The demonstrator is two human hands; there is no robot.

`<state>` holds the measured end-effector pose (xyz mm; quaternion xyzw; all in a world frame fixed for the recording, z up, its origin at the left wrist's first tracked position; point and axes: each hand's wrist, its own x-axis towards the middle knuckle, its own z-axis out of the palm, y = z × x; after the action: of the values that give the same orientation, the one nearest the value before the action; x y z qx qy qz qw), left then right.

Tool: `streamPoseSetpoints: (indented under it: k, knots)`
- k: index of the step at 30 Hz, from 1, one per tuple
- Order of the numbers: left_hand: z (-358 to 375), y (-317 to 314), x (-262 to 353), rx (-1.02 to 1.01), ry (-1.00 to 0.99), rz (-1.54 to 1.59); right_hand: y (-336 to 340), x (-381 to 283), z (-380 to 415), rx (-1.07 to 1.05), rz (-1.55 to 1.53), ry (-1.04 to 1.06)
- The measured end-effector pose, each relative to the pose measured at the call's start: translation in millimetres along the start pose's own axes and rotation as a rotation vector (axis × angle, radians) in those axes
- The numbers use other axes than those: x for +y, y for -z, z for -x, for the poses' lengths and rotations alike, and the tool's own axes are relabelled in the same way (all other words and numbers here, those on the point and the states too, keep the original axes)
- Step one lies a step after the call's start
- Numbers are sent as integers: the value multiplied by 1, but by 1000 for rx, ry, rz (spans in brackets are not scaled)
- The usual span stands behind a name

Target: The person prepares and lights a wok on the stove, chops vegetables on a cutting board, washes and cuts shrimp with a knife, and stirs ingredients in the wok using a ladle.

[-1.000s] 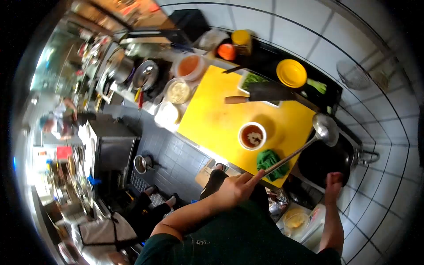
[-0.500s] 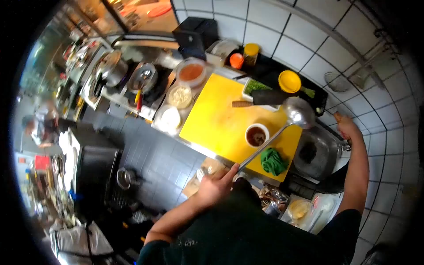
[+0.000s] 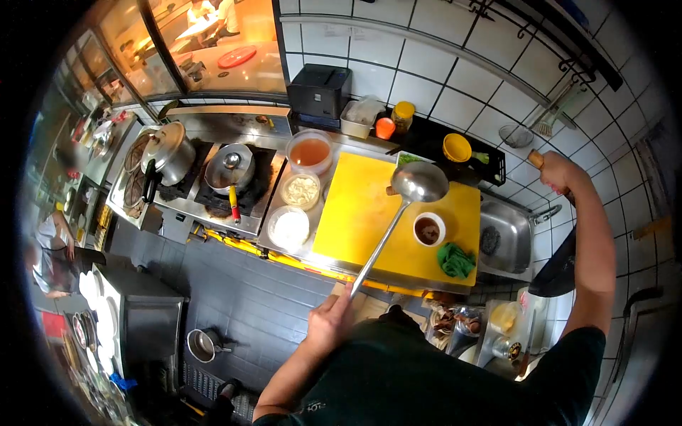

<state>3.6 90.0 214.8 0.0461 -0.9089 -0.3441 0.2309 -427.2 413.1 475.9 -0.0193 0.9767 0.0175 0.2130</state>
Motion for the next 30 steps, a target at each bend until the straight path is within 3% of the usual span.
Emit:
streamPoseSetpoints:
  k: [6, 9, 11, 17, 18, 20, 24, 27, 28, 30]
  knots:
    - [8, 39, -19, -73, 105, 242, 33, -29, 81, 104, -345, 167]
    - [12, 51, -25, -72, 99, 336, 40, -18, 115, 266, -661, 242]
    - [13, 57, -27, -65, 88, 376, 41, -8, 134, 236, -868, 340]
    - [37, 73, -11, -123, 545, 1029, 12, -30, 200, 434, -1251, 487]
    - [34, 81, -2, -114, 525, 1063, 5, -25, 205, 452, -1309, 493]
    - [36, 95, 11, -81, 510, 1263, -11, -13, 201, 375, -1418, 654]
    - [33, 120, 40, 12, 473, 1494, -54, -51, 208, 273, -1545, 883]
    - [41, 139, 56, 91, 568, 1505, -96, -72, 198, 159, -1645, 959]
    - [39, 147, 71, 128, 643, 1474, -109, -85, 203, 212, -1680, 886]
    - [42, 157, 85, 125, 711, 1399, -138, -94, 199, 184, -1673, 996]
